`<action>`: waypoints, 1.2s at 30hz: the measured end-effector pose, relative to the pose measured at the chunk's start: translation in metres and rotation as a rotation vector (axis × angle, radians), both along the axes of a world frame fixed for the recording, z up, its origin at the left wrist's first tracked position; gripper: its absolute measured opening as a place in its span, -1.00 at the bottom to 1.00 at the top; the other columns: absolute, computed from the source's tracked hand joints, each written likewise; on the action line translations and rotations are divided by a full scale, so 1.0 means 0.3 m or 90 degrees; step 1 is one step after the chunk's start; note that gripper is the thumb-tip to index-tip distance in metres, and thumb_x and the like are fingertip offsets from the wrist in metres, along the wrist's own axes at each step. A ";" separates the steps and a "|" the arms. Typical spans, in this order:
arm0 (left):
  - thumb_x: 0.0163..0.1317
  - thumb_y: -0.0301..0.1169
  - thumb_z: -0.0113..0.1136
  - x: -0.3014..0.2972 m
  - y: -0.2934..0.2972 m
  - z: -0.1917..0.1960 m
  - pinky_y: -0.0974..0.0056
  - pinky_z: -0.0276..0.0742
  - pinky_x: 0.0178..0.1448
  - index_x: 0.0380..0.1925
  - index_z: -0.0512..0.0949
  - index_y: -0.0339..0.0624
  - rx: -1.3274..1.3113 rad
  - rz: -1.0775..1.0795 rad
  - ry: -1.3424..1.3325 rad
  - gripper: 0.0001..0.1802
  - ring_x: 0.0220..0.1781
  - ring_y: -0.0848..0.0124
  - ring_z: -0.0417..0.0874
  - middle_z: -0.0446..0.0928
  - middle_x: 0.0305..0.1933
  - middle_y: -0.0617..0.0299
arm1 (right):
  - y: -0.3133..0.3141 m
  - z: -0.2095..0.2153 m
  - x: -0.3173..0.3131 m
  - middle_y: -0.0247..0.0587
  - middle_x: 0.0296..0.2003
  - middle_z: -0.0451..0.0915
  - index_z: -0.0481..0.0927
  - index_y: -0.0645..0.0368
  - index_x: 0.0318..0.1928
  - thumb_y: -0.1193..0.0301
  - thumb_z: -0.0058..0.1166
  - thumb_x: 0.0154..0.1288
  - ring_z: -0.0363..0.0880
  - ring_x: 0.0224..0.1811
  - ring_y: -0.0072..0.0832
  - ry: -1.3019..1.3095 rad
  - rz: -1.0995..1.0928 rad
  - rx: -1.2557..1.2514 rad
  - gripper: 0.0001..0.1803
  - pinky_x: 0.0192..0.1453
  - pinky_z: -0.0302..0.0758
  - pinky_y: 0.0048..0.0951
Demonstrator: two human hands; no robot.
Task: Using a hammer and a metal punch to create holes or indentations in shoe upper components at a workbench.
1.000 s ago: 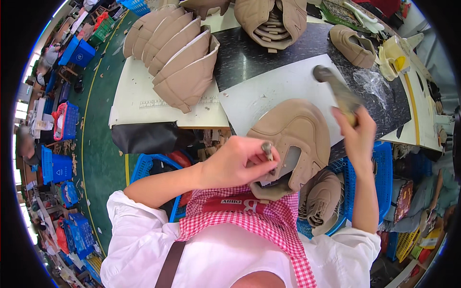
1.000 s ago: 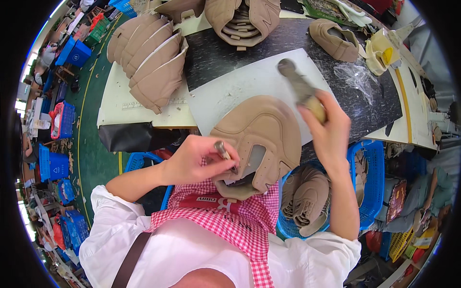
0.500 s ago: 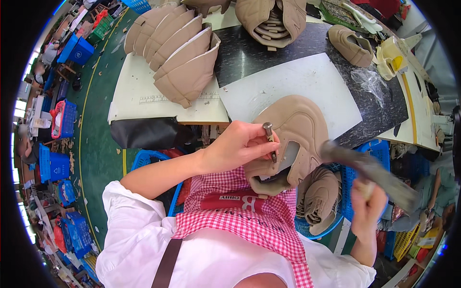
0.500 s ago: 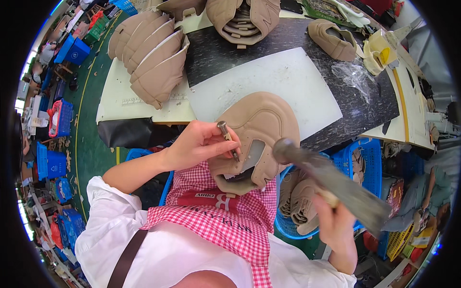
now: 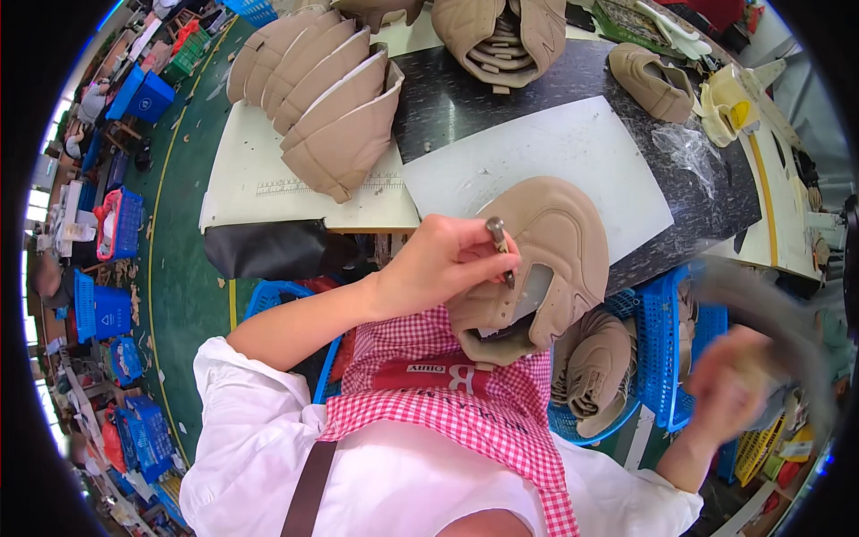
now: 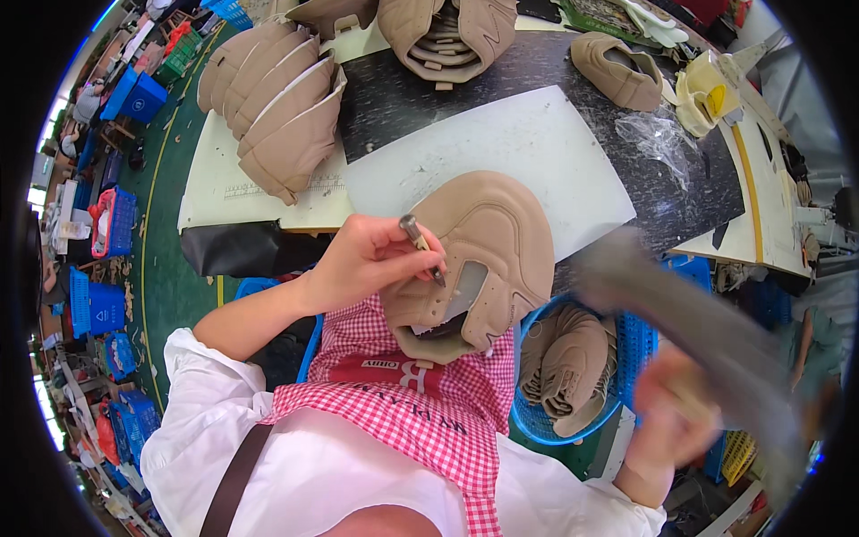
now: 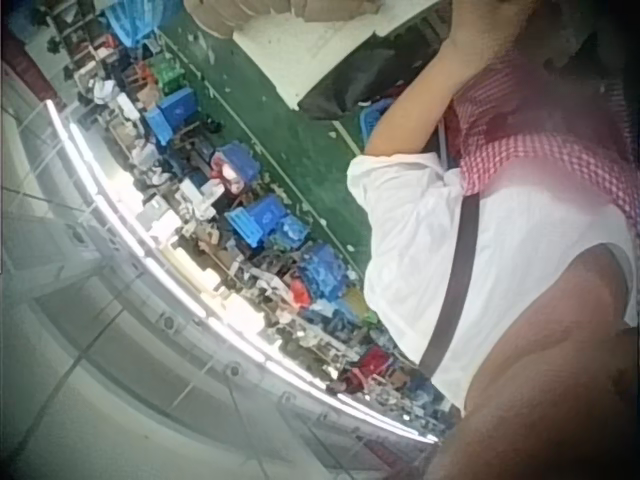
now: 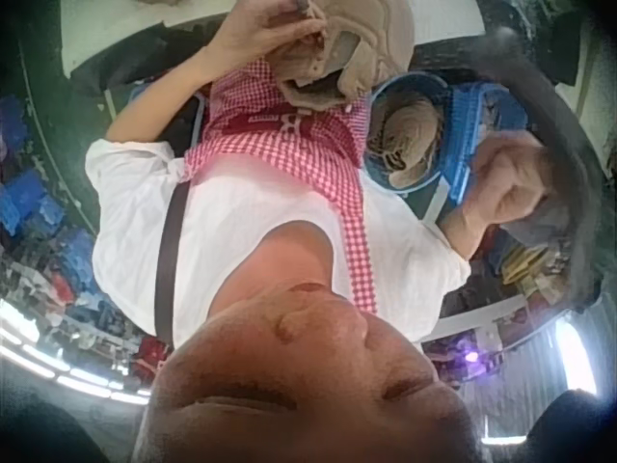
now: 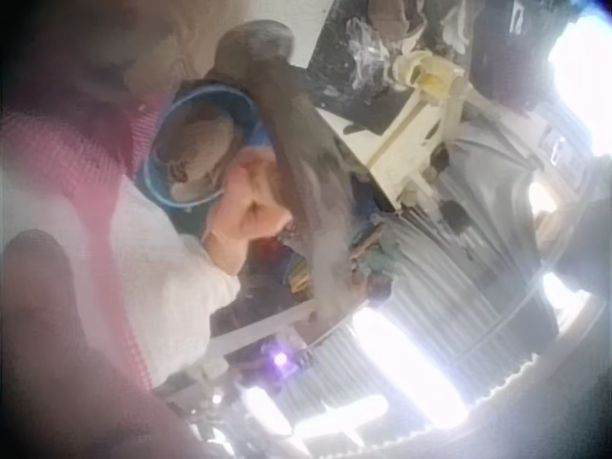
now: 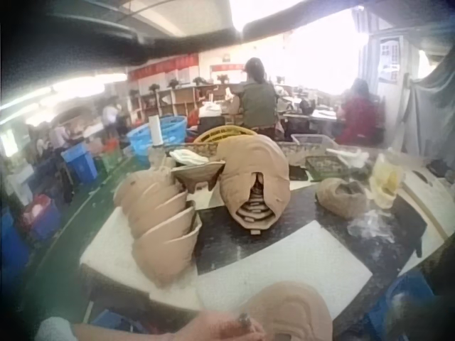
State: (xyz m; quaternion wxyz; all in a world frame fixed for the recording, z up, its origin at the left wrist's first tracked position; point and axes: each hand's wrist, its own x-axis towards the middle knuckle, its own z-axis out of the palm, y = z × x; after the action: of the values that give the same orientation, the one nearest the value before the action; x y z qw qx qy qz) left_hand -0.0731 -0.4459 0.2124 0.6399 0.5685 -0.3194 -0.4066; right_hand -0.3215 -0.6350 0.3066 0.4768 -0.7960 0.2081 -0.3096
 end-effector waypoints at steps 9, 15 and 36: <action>0.18 -0.49 0.14 0.012 0.027 0.013 0.45 0.54 -0.30 -0.29 0.52 -0.31 0.038 -0.084 -0.667 -0.87 -0.39 0.60 0.58 0.57 -0.42 0.25 | 0.025 -0.062 0.185 -0.13 -0.26 0.54 0.54 0.23 -0.23 0.38 0.10 0.17 0.51 -0.34 -0.38 0.320 0.217 -0.115 -0.80 -0.24 0.44 -0.51; 0.10 -0.38 0.22 0.021 -0.028 0.002 0.43 0.48 -0.41 -0.33 0.51 -0.30 0.000 0.003 -0.135 -0.79 -0.47 0.48 0.60 0.57 -0.38 0.12 | -0.056 0.076 0.051 -0.17 -0.44 0.47 0.47 0.22 -0.22 0.44 0.10 0.13 0.45 -0.48 -0.46 -0.154 0.108 0.134 -0.79 -0.31 0.46 -0.47; 0.19 -0.46 0.12 0.027 -0.048 0.014 0.41 0.53 -0.28 -0.26 0.48 -0.32 0.022 -0.079 -0.747 -0.84 -0.31 0.54 0.60 0.56 -0.32 0.20 | -0.023 -0.095 0.248 -0.37 -0.40 0.46 0.42 0.28 -0.08 0.42 0.17 0.11 0.39 -0.51 -0.56 0.281 0.163 -0.249 -0.63 -0.39 0.37 -0.57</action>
State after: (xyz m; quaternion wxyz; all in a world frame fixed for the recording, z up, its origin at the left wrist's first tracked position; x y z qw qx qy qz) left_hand -0.0649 -0.4602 0.2165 0.3220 0.6891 -0.6459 -0.0662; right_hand -0.2471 -0.6418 0.2781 0.2931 -0.9402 0.1413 -0.1012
